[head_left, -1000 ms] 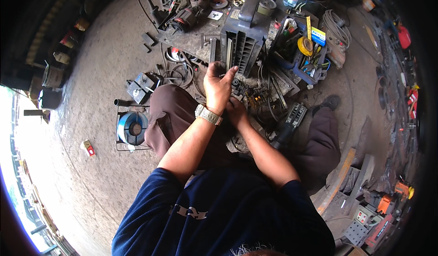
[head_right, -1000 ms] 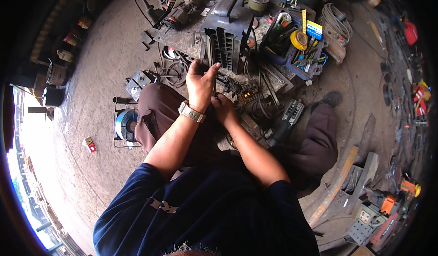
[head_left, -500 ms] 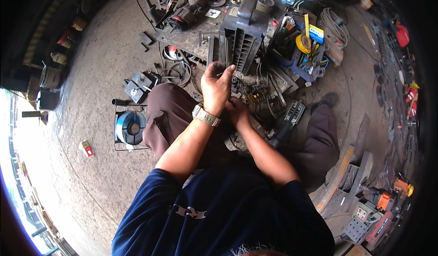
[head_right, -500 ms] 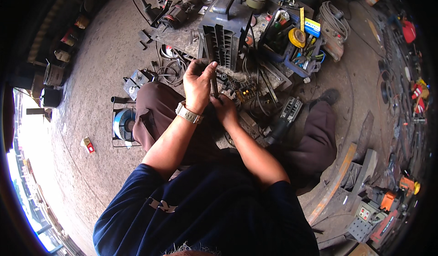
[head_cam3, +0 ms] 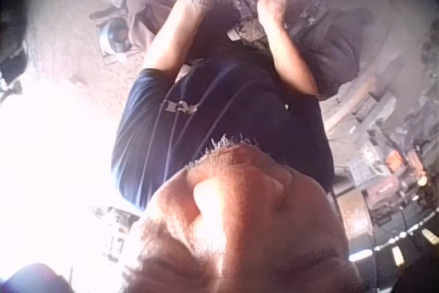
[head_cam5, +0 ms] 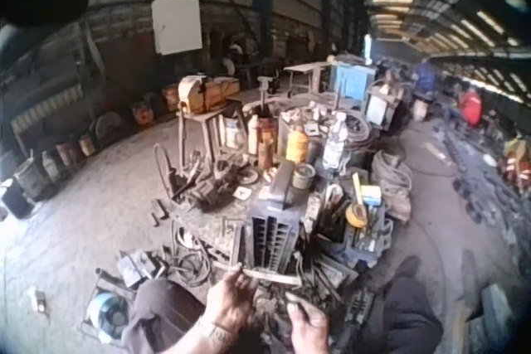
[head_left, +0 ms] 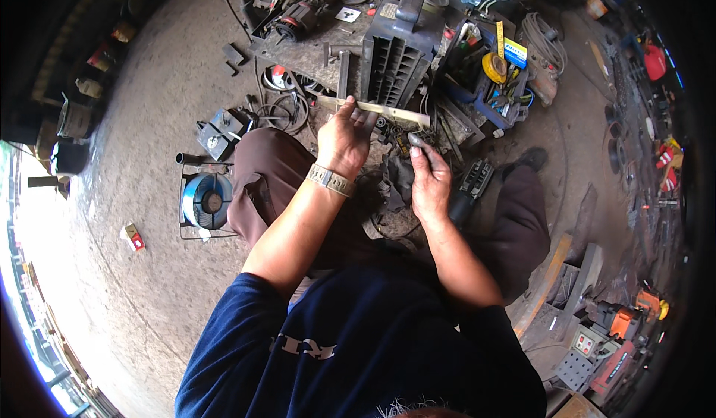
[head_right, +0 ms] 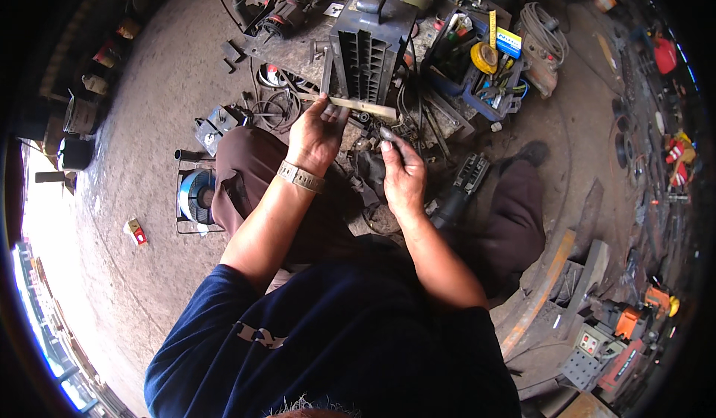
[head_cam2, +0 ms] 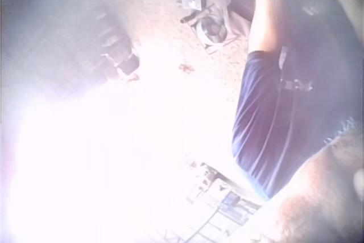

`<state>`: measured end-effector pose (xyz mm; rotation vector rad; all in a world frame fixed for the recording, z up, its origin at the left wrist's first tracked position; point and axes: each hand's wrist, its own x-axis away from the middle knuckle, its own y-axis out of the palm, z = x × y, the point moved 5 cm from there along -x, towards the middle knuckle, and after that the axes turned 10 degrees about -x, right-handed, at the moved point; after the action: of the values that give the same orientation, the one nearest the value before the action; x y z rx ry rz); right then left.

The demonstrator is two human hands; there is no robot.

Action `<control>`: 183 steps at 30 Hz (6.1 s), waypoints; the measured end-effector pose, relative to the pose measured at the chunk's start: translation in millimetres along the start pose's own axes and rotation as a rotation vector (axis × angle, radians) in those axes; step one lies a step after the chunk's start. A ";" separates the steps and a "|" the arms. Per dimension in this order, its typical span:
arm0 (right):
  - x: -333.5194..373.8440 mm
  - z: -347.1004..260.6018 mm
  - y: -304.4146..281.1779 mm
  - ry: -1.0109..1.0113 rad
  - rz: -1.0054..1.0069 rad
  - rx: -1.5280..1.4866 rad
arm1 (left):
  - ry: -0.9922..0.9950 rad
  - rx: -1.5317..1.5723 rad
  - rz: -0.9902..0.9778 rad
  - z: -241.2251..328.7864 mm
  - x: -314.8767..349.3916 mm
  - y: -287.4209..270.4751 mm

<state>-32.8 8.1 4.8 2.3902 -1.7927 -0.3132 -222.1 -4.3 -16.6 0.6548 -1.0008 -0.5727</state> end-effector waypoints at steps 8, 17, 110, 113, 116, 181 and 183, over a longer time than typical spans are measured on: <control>8.0 20.3 -16.9 0.110 -0.051 0.186 | -0.134 0.351 0.028 -33.4 -8.1 41.3; 29.7 39.9 -55.0 0.241 -0.041 0.332 | -0.128 0.546 0.054 -41.1 -40.0 42.6; 43.2 107.2 -89.9 0.410 -0.264 0.526 | 1.173 -1.936 -0.041 22.1 -74.3 13.9; 42.8 110.5 -90.2 0.421 -0.246 0.504 | 1.215 -1.884 -0.016 20.9 -76.2 10.5; 44.5 117.9 -90.9 0.435 -0.273 0.530 | 1.226 -1.873 -0.012 21.0 -79.1 6.2; -116.2 -75.7 11.7 -0.396 -0.150 0.455 | 1.442 -1.286 -0.048 20.5 68.7 130.8; -118.8 -76.1 13.8 -0.481 -0.147 0.501 | 1.376 -1.272 -0.062 14.2 58.5 127.5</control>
<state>-58.9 117.1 91.6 3.0065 -2.0940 -0.5528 -192.4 37.2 114.8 -0.1682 0.7130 -0.5229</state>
